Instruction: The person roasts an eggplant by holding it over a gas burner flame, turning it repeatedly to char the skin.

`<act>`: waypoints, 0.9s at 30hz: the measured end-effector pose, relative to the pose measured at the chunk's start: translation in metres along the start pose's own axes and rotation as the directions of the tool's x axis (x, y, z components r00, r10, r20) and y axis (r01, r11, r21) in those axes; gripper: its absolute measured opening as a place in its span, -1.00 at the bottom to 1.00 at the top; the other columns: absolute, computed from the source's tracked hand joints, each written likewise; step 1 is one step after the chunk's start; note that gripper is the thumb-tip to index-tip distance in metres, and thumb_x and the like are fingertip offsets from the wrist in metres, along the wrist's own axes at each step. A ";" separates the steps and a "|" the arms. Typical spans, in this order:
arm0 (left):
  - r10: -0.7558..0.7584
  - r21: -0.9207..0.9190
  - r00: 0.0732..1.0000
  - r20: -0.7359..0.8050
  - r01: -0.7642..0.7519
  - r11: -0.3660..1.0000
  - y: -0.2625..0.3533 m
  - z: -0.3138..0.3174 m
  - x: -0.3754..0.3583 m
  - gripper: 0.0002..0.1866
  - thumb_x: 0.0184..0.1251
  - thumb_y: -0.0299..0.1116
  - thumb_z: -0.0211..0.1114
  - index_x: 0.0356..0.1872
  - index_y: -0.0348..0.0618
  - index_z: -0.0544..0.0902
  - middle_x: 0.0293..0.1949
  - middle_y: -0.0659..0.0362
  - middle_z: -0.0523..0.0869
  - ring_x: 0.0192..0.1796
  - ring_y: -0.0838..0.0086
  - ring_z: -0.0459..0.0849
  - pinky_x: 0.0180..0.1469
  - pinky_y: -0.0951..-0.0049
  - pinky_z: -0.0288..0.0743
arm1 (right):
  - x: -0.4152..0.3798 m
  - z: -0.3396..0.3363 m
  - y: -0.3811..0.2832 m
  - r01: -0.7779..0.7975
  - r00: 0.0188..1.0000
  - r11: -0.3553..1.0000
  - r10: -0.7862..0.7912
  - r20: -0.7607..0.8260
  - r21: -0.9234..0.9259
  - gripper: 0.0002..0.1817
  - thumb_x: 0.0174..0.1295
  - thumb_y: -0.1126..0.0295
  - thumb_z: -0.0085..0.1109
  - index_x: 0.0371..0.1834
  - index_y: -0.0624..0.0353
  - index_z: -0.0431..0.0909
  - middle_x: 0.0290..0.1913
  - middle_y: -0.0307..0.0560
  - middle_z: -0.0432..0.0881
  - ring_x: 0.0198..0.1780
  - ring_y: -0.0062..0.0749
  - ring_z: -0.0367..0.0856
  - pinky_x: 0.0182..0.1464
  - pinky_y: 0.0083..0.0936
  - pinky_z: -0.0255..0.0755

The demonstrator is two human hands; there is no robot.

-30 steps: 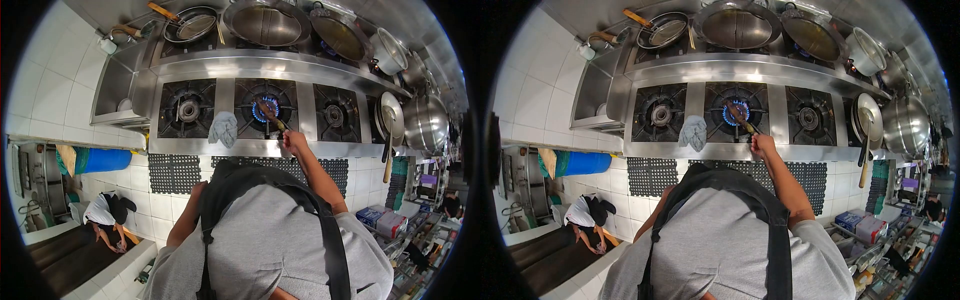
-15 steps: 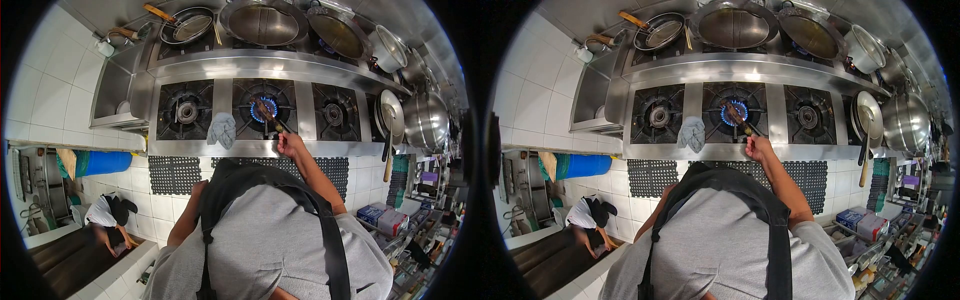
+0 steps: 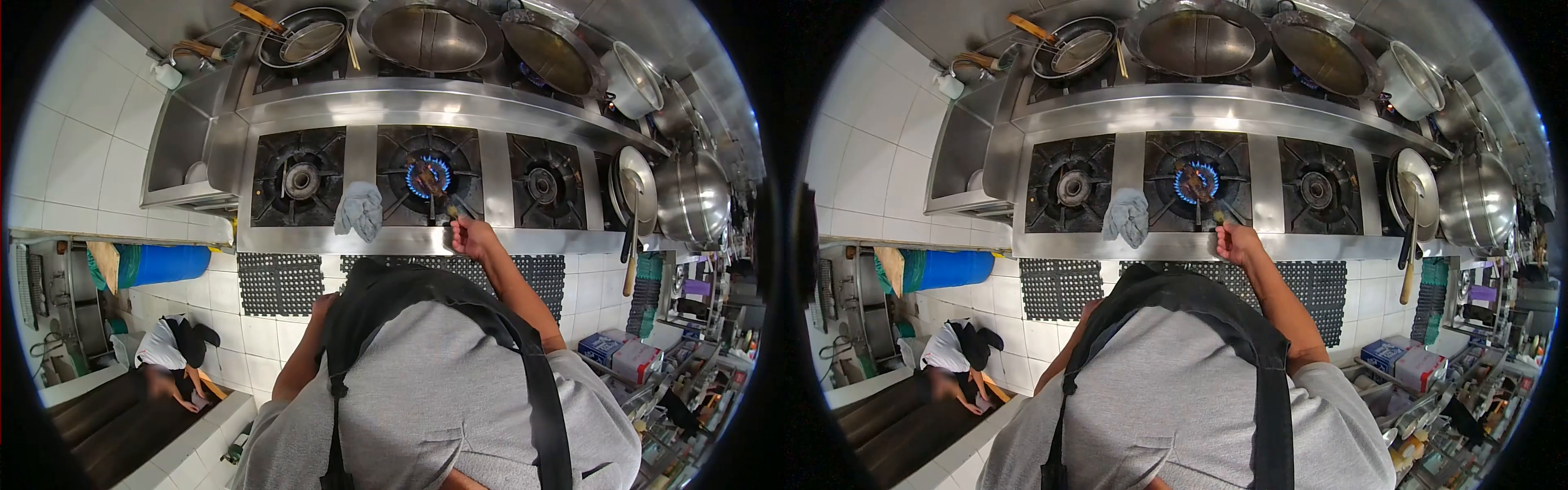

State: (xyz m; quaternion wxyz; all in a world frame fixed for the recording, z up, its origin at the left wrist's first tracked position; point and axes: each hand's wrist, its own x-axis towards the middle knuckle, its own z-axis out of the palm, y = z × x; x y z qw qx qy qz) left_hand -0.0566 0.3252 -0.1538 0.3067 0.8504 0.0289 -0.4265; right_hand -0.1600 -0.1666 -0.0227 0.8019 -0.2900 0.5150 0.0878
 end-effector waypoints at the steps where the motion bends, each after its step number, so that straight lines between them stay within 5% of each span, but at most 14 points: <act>1: 0.033 0.033 0.999 0.002 -0.033 0.999 -0.004 0.001 0.004 -0.52 0.28 0.07 0.24 -0.10 -0.18 0.76 -0.24 0.02 0.80 -0.12 0.34 0.77 -0.04 0.34 0.57 | -0.003 0.003 0.000 0.028 0.999 0.996 -0.031 -0.026 -0.089 -0.70 0.50 0.19 -0.07 -0.28 0.12 0.54 -0.55 -0.33 0.49 -0.56 -0.57 0.45 -0.43 -0.47 0.46; 5: 0.136 0.100 0.991 0.008 -0.136 0.986 -0.020 0.005 0.017 -0.51 0.27 0.07 0.25 -0.09 -0.18 0.75 -0.22 0.02 0.80 -0.11 0.31 0.77 -0.03 0.32 0.57 | 0.012 -0.009 0.006 0.152 0.984 0.922 -0.176 -0.037 -0.356 -0.67 0.40 0.15 0.05 -0.40 0.15 0.61 -0.55 -0.14 0.61 -0.49 -0.35 0.60 -0.41 -0.33 0.51; 6: 0.155 0.102 0.988 0.007 -0.155 0.983 -0.016 0.004 0.014 -0.51 0.27 0.07 0.26 -0.09 -0.18 0.75 -0.22 0.02 0.80 -0.10 0.30 0.77 -0.03 0.32 0.56 | 0.010 -0.008 0.007 0.267 0.916 0.740 -0.393 -0.076 -0.617 -0.67 0.35 0.14 0.10 -0.41 0.16 0.63 -0.50 -0.06 0.64 -0.44 -0.24 0.63 -0.37 -0.28 0.52; 8: 0.124 0.073 0.992 0.000 -0.124 0.990 -0.009 0.001 0.007 -0.50 0.26 0.09 0.24 -0.10 -0.18 0.76 -0.23 0.02 0.80 -0.10 0.30 0.76 -0.04 0.31 0.56 | 0.007 -0.004 0.013 0.261 0.664 0.164 -0.746 0.054 -0.951 -0.67 0.24 0.13 0.19 -0.43 0.18 0.68 -0.42 0.11 0.70 -0.34 -0.03 0.70 -0.28 -0.16 0.55; 14: 0.114 0.095 0.993 0.000 -0.114 0.989 -0.019 0.002 0.014 -0.45 0.26 0.16 0.20 -0.12 -0.15 0.76 -0.24 0.02 0.80 -0.12 0.29 0.77 -0.05 0.30 0.56 | -0.022 0.015 0.006 0.229 0.612 0.005 -0.778 0.139 -0.974 -0.74 0.13 0.15 0.26 -0.36 0.12 0.73 -0.35 0.20 0.69 -0.28 0.12 0.68 -0.17 -0.12 0.55; 17: 0.129 0.037 0.992 0.003 -0.129 0.991 -0.034 0.006 0.022 -0.45 0.26 0.18 0.19 -0.11 -0.13 0.76 -0.24 0.02 0.80 -0.12 0.29 0.77 -0.05 0.31 0.56 | 0.008 0.006 0.003 0.378 0.606 0.257 -0.795 0.028 -0.889 -0.73 0.18 0.24 0.27 -0.49 0.26 0.66 -0.52 0.02 0.68 -0.53 -0.25 0.65 -0.41 -0.32 0.51; 20: 0.115 0.013 0.993 -0.006 -0.115 0.993 -0.025 0.003 0.011 -0.45 0.26 0.19 0.19 -0.10 -0.10 0.77 -0.23 0.02 0.80 -0.12 0.30 0.77 -0.05 0.31 0.56 | 0.015 0.003 -0.008 0.480 0.787 0.675 -0.614 -0.066 -0.560 -0.78 0.29 0.34 0.20 -0.47 0.24 0.61 -0.55 -0.15 0.59 -0.62 -0.45 0.51 -0.54 -0.45 0.42; 24: 0.188 0.149 0.982 -0.012 -0.184 0.972 -0.030 0.005 0.014 -0.46 0.25 0.18 0.20 -0.10 -0.08 0.77 -0.22 0.04 0.80 -0.10 0.31 0.77 -0.05 0.30 0.57 | -0.007 0.008 -0.013 0.413 0.873 0.820 -0.481 -0.086 -0.396 -0.81 0.33 0.36 0.15 -0.43 0.18 0.56 -0.57 -0.28 0.49 -0.66 -0.57 0.39 -0.60 -0.57 0.32; 27: 0.073 0.074 0.996 -0.051 -0.069 0.995 -0.034 0.010 0.013 -0.48 0.25 0.18 0.22 -0.10 -0.06 0.78 -0.20 0.05 0.80 -0.08 0.29 0.77 -0.05 0.28 0.58 | -0.010 0.010 -0.010 0.351 0.908 0.883 -0.402 -0.118 -0.311 -0.81 0.34 0.34 0.17 -0.42 0.17 0.54 -0.58 -0.29 0.49 -0.66 -0.58 0.38 -0.58 -0.58 0.33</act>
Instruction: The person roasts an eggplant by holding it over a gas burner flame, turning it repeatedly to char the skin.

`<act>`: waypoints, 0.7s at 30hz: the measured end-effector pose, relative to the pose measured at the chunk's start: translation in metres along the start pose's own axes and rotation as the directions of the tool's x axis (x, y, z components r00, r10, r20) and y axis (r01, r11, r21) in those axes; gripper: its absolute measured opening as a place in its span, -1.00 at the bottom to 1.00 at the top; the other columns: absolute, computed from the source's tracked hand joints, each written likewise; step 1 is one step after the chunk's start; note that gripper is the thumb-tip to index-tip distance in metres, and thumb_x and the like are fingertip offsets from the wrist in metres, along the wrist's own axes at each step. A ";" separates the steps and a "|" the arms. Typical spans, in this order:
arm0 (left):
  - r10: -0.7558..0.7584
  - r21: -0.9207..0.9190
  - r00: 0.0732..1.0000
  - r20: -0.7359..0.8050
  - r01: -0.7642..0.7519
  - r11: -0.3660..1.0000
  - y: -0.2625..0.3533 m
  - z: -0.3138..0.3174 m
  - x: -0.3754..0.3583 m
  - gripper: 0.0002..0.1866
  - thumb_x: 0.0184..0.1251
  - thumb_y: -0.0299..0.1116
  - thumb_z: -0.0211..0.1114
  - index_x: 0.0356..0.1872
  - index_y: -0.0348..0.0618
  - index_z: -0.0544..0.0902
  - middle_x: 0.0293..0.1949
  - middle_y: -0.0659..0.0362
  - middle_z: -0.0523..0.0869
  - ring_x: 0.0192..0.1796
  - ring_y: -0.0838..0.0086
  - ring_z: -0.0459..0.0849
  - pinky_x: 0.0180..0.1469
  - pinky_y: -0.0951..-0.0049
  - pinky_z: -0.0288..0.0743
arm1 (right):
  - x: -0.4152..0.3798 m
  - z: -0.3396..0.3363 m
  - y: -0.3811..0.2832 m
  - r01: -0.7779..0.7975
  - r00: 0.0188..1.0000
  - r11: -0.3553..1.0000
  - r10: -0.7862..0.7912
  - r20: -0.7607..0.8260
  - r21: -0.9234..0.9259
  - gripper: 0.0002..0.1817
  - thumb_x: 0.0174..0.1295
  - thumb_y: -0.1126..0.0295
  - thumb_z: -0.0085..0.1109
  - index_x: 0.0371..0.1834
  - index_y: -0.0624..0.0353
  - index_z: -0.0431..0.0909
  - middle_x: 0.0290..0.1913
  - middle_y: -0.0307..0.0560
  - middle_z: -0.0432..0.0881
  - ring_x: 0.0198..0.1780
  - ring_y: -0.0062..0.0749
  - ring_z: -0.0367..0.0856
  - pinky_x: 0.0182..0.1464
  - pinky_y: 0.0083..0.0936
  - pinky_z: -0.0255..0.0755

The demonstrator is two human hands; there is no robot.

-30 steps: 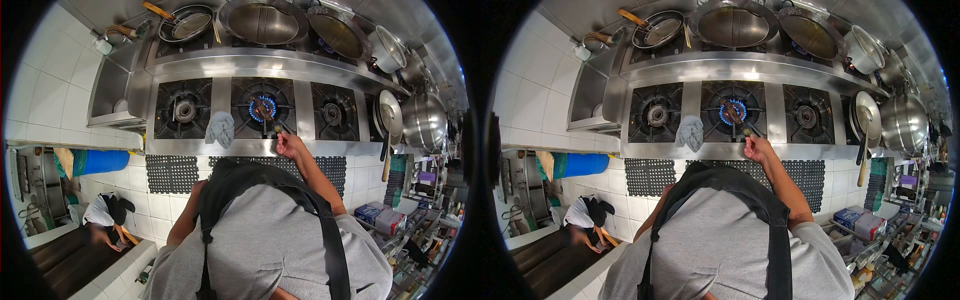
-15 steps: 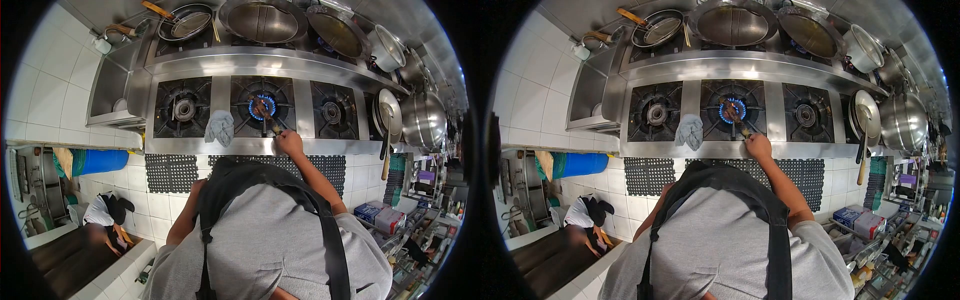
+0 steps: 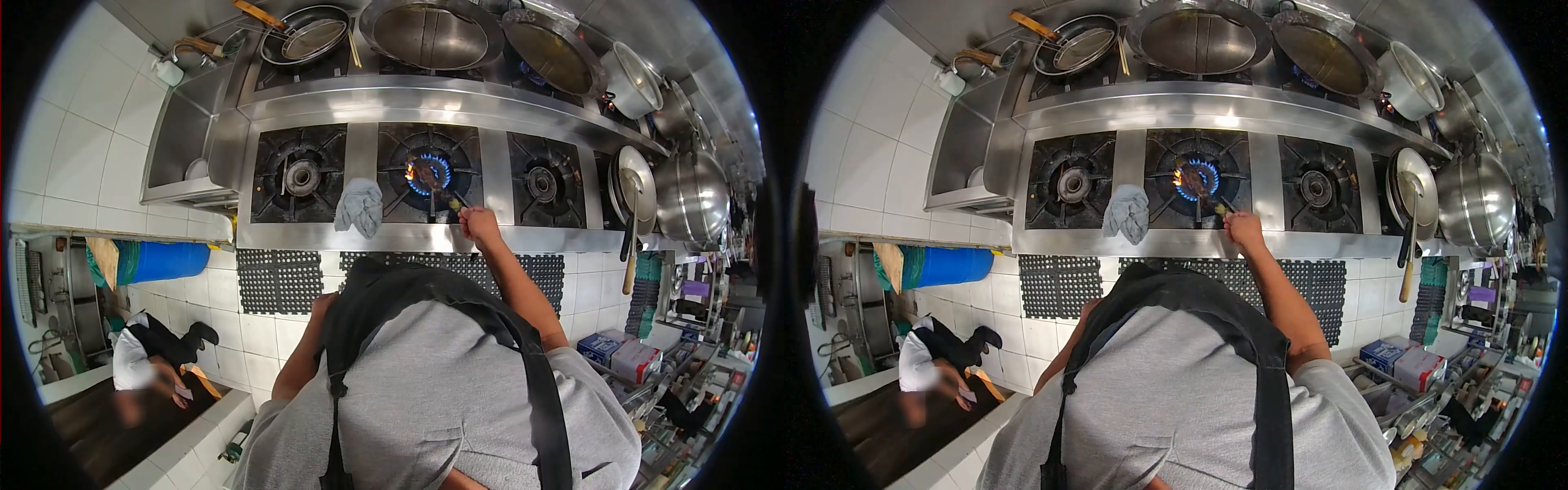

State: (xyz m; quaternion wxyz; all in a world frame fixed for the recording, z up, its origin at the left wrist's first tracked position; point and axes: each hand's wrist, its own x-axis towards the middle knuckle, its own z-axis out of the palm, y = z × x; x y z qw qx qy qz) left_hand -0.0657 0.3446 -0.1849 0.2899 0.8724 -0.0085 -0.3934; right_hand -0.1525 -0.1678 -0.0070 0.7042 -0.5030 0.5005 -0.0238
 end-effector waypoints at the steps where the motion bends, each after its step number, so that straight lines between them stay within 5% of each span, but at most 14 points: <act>1: -0.002 -0.042 1.000 0.005 0.002 0.999 -0.003 0.001 0.002 -0.49 0.26 0.16 0.22 -0.11 -0.06 0.78 -0.21 0.04 0.80 -0.08 0.28 0.77 -0.06 0.28 0.58 | -0.001 0.001 0.002 -0.014 1.000 1.000 0.014 0.000 0.027 -0.81 0.34 0.33 0.17 -0.42 0.16 0.54 -0.58 -0.30 0.49 -0.65 -0.58 0.38 -0.57 -0.58 0.33; 3: -0.007 -0.124 1.000 0.017 0.009 0.992 -0.003 0.002 0.003 -0.52 0.28 0.12 0.22 -0.13 -0.07 0.78 -0.22 0.04 0.80 -0.10 0.27 0.77 -0.08 0.26 0.59 | 0.000 0.001 0.005 -0.040 0.999 0.998 0.039 0.010 0.052 -0.81 0.35 0.31 0.17 -0.41 0.14 0.54 -0.57 -0.31 0.50 -0.64 -0.57 0.39 -0.54 -0.57 0.36; 6: 0.395 0.176 0.919 -0.024 -0.385 0.906 0.003 -0.001 -0.004 -0.56 0.32 0.06 0.20 -0.17 -0.11 0.78 -0.26 0.05 0.80 -0.15 0.29 0.77 -0.10 0.29 0.58 | 0.000 -0.002 0.007 -0.075 0.997 0.996 0.073 0.032 0.050 -0.81 0.37 0.28 0.15 -0.38 0.11 0.55 -0.55 -0.34 0.51 -0.61 -0.56 0.41 -0.46 -0.51 0.41; 12: 0.100 -0.170 0.994 0.035 -0.092 0.981 0.010 -0.005 -0.004 -0.54 0.34 0.03 0.19 -0.19 -0.21 0.75 -0.30 0.06 0.79 -0.19 0.35 0.76 -0.13 0.34 0.55 | -0.007 -0.006 -0.002 -0.147 0.988 0.985 0.141 0.068 0.094 -0.80 0.39 0.23 0.11 -0.34 0.07 0.56 -0.51 -0.37 0.51 -0.52 -0.55 0.45 -0.33 -0.42 0.46; 21: 0.019 -0.168 0.997 0.077 -0.006 0.986 -0.005 -0.003 0.004 -0.51 0.31 0.08 0.21 -0.16 -0.20 0.76 -0.31 0.06 0.80 -0.21 0.38 0.76 -0.12 0.35 0.56 | -0.012 -0.005 -0.007 -0.241 0.969 0.950 0.222 0.111 0.199 -0.80 0.43 0.24 0.03 -0.26 0.09 0.57 -0.49 -0.35 0.49 -0.46 -0.55 0.42 -0.30 -0.43 0.46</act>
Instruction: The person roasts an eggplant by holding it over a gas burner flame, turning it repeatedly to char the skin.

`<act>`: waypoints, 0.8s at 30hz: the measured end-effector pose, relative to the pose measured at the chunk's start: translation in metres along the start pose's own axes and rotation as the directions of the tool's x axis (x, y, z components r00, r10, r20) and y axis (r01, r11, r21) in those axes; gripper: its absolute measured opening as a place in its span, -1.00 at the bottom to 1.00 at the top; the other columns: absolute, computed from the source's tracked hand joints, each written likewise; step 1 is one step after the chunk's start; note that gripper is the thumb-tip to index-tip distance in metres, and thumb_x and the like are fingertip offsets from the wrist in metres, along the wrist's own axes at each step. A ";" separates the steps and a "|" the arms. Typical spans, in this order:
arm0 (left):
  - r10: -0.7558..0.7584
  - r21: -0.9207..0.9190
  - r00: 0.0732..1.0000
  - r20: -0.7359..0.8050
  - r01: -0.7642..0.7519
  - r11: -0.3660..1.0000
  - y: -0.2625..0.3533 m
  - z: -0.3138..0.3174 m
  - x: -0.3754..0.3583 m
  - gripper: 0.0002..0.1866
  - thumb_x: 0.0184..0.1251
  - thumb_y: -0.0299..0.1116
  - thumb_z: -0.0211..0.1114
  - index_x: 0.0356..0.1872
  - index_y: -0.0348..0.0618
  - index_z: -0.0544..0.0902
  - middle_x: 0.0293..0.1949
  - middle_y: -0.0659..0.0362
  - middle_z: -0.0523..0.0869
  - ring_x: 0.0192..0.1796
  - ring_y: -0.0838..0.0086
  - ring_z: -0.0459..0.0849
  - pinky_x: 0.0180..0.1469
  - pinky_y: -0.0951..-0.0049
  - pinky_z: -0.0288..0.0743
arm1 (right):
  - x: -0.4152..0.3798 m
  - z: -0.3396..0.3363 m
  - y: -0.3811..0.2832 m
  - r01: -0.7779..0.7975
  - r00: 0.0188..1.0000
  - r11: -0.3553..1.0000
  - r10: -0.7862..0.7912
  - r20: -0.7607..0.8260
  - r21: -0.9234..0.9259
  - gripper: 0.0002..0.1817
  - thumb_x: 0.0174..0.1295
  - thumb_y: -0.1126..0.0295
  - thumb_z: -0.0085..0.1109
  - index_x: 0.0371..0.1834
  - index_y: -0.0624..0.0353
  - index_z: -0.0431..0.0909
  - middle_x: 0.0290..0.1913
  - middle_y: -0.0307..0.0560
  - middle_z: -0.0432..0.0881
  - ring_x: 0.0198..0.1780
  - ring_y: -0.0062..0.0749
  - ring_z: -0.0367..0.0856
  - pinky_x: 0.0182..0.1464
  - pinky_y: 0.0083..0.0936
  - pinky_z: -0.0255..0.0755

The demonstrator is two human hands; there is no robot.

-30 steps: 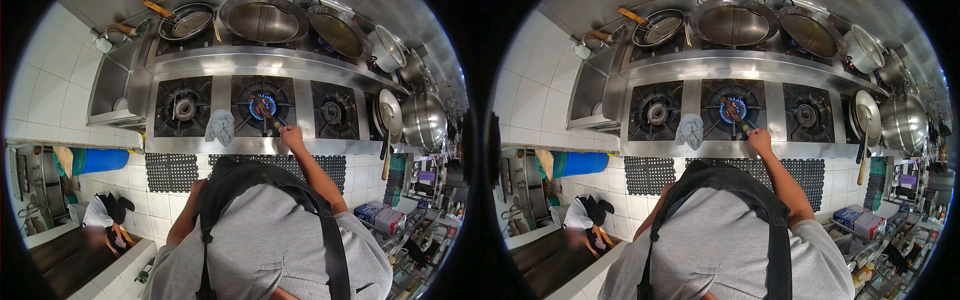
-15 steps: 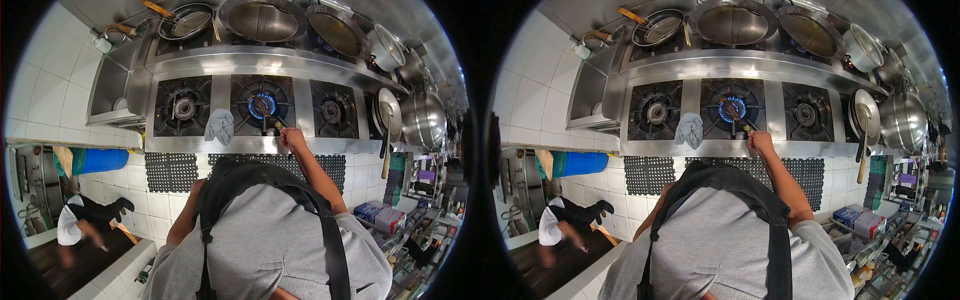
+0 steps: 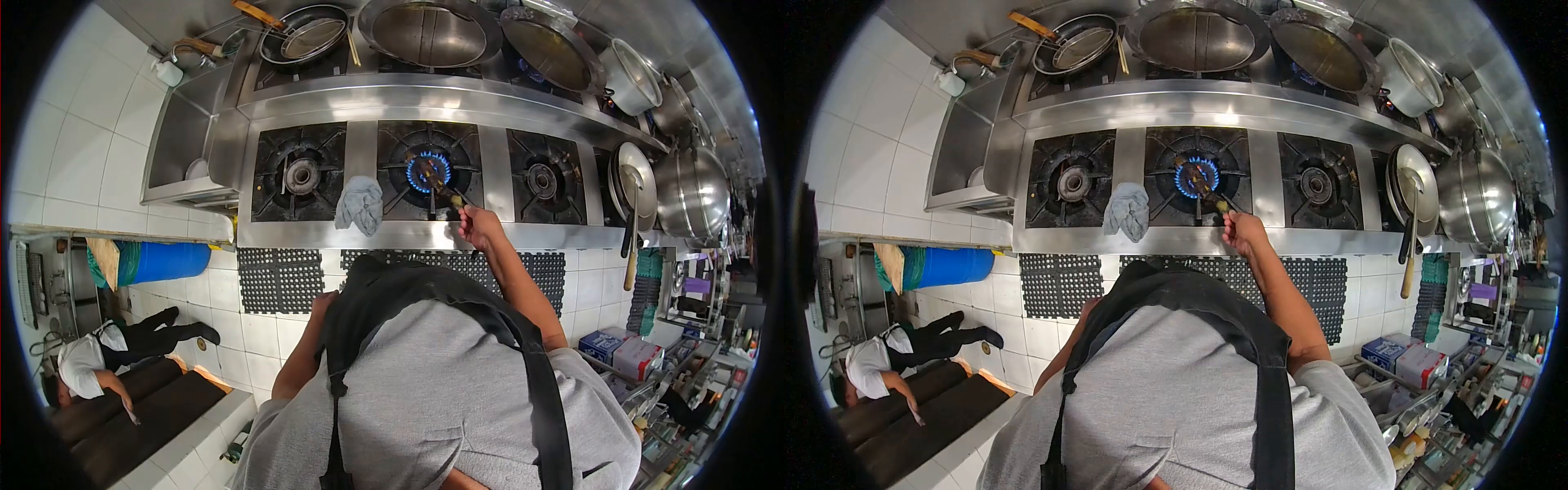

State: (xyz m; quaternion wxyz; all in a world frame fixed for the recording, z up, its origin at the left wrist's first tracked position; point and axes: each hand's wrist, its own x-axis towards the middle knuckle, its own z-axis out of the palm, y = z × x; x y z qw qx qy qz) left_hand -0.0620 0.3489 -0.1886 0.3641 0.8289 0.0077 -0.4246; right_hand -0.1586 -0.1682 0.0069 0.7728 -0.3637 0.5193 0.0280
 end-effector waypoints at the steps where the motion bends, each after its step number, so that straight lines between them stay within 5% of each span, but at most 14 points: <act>1: 0.021 0.038 1.000 -0.015 -0.020 0.999 0.000 0.000 0.000 -0.50 0.30 0.08 0.22 -0.16 -0.20 0.76 -0.31 0.06 0.80 -0.21 0.38 0.76 -0.12 0.36 0.56 | 0.002 -0.002 0.002 -0.012 1.000 1.000 0.012 0.007 0.012 -0.79 0.44 0.24 0.02 -0.25 0.10 0.57 -0.49 -0.35 0.49 -0.47 -0.55 0.42 -0.30 -0.43 0.46; 24: 0.067 0.144 0.996 -0.056 -0.058 0.988 0.025 -0.001 -0.016 -0.52 0.32 0.08 0.16 -0.17 -0.16 0.76 -0.27 0.05 0.79 -0.16 0.30 0.75 -0.06 0.30 0.53 | 0.004 -0.003 0.011 0.102 0.993 0.978 -0.109 -0.032 -0.182 -0.84 0.35 0.29 0.17 -0.36 0.09 0.58 -0.53 -0.35 0.56 -0.58 -0.56 0.46 -0.44 -0.47 0.44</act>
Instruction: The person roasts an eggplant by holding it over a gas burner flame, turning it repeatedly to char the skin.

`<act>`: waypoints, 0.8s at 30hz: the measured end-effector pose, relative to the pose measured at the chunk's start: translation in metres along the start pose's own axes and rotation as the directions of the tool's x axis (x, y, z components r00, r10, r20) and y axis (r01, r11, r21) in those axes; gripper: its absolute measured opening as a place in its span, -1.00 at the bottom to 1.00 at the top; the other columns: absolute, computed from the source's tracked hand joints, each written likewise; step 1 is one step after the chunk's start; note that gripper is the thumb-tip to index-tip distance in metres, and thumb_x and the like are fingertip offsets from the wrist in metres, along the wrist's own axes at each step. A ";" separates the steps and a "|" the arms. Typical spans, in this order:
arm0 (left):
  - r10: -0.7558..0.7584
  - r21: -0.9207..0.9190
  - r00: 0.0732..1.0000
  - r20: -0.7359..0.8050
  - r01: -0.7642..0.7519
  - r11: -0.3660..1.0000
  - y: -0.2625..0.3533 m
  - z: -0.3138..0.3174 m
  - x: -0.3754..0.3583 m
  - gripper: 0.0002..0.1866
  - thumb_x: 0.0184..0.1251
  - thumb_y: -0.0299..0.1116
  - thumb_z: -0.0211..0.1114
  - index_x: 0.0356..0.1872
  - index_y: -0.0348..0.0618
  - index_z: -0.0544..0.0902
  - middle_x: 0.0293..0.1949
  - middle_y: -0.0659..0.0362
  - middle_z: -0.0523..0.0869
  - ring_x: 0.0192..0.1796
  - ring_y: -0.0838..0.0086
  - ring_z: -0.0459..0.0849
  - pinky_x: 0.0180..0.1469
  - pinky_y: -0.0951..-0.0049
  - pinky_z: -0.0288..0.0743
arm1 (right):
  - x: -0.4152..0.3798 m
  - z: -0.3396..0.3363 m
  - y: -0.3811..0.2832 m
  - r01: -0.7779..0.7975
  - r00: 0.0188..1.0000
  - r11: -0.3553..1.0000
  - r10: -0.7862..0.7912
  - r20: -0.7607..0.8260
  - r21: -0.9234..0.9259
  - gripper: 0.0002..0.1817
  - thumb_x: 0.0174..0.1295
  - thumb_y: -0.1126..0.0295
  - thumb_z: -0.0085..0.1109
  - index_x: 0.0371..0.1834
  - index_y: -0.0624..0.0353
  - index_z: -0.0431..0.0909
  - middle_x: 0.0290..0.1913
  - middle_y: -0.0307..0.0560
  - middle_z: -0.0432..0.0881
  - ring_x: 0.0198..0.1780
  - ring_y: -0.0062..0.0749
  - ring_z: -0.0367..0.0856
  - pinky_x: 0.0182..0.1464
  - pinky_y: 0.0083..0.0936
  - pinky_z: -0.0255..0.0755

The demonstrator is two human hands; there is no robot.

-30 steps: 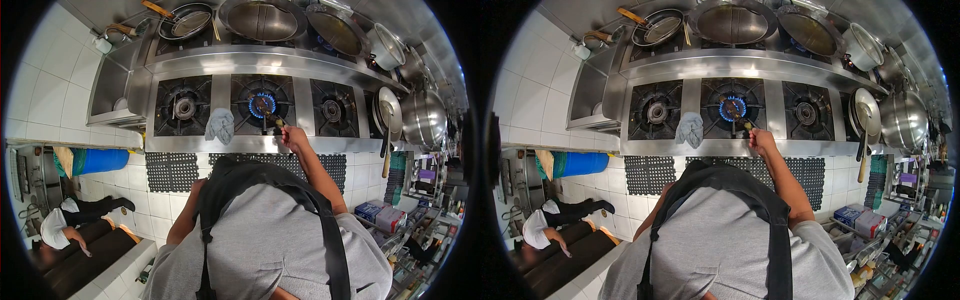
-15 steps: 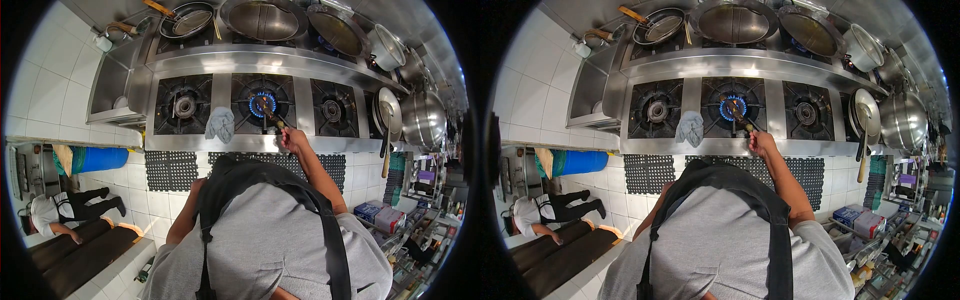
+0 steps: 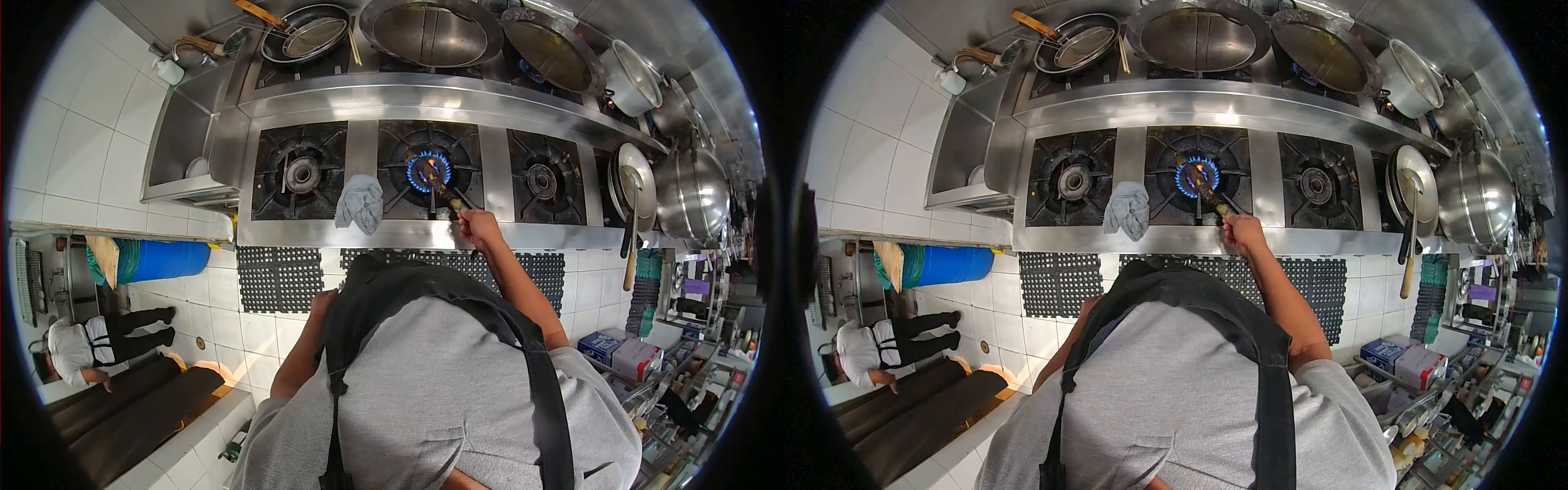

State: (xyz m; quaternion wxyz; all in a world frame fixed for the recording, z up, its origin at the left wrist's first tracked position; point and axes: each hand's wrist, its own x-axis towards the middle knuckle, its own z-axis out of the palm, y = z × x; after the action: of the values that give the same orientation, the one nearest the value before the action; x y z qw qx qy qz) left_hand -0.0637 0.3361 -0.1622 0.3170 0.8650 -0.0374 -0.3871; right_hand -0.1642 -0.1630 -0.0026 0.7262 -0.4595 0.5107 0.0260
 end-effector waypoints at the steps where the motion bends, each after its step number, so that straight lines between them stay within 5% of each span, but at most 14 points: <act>1: -0.013 0.001 1.000 0.011 0.013 1.000 0.001 -0.001 0.000 -0.51 0.32 0.09 0.15 -0.16 -0.14 0.76 -0.25 0.04 0.79 -0.14 0.29 0.75 -0.05 0.29 0.54 | 0.001 0.000 0.000 -0.002 1.000 1.000 0.002 0.000 0.007 -0.84 0.34 0.29 0.17 -0.36 0.10 0.58 -0.53 -0.34 0.56 -0.59 -0.56 0.46 -0.44 -0.48 0.44; 8: -0.022 0.120 1.000 0.021 0.019 0.993 0.005 -0.002 -0.001 -0.52 0.33 0.10 0.12 -0.11 -0.07 0.75 -0.14 0.00 0.78 -0.03 0.16 0.74 0.02 0.25 0.54 | 0.001 0.003 -0.002 0.019 1.000 0.999 -0.019 -0.004 0.035 -0.85 0.30 0.33 0.22 -0.41 0.11 0.58 -0.55 -0.31 0.56 -0.60 -0.55 0.46 -0.49 -0.51 0.42; 18: 0.305 0.345 0.952 0.040 -0.299 0.890 -0.010 0.004 0.000 -0.61 0.35 0.05 0.10 -0.12 0.05 0.74 -0.16 0.02 0.77 -0.08 0.10 0.73 -0.06 0.17 0.57 | 0.014 0.004 0.016 0.359 0.897 0.819 -0.435 -0.077 -0.447 -0.80 0.21 0.33 0.29 -0.47 0.22 0.63 -0.59 -0.24 0.59 -0.63 -0.56 0.48 -0.54 -0.51 0.36; 20: 0.190 0.211 0.981 0.033 -0.192 0.958 -0.026 0.010 0.012 -0.59 0.35 0.08 0.09 -0.12 0.06 0.74 -0.16 0.02 0.78 -0.08 0.09 0.74 -0.09 0.18 0.57 | 0.022 -0.002 0.024 0.403 0.824 0.668 -0.562 -0.069 -0.626 -0.78 0.19 0.32 0.31 -0.48 0.25 0.65 -0.60 -0.21 0.62 -0.60 -0.55 0.52 -0.51 -0.52 0.38; 24: 0.001 0.126 1.000 -0.002 0.000 0.992 -0.020 0.009 0.010 -0.51 0.31 0.17 0.10 -0.12 0.01 0.75 -0.21 0.02 0.79 -0.11 0.16 0.76 -0.12 0.23 0.56 | 0.014 -0.001 0.020 0.393 0.792 0.611 -0.605 -0.086 -0.687 -0.76 0.15 0.27 0.33 -0.46 0.26 0.67 -0.58 -0.11 0.66 -0.54 -0.47 0.60 -0.41 -0.46 0.44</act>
State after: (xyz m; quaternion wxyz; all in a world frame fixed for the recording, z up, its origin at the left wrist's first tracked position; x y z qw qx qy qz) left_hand -0.0671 0.3440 -0.1846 0.2617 0.8838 -0.0617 -0.3829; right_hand -0.1689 -0.1582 -0.0262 0.4135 -0.8003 0.4266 -0.0809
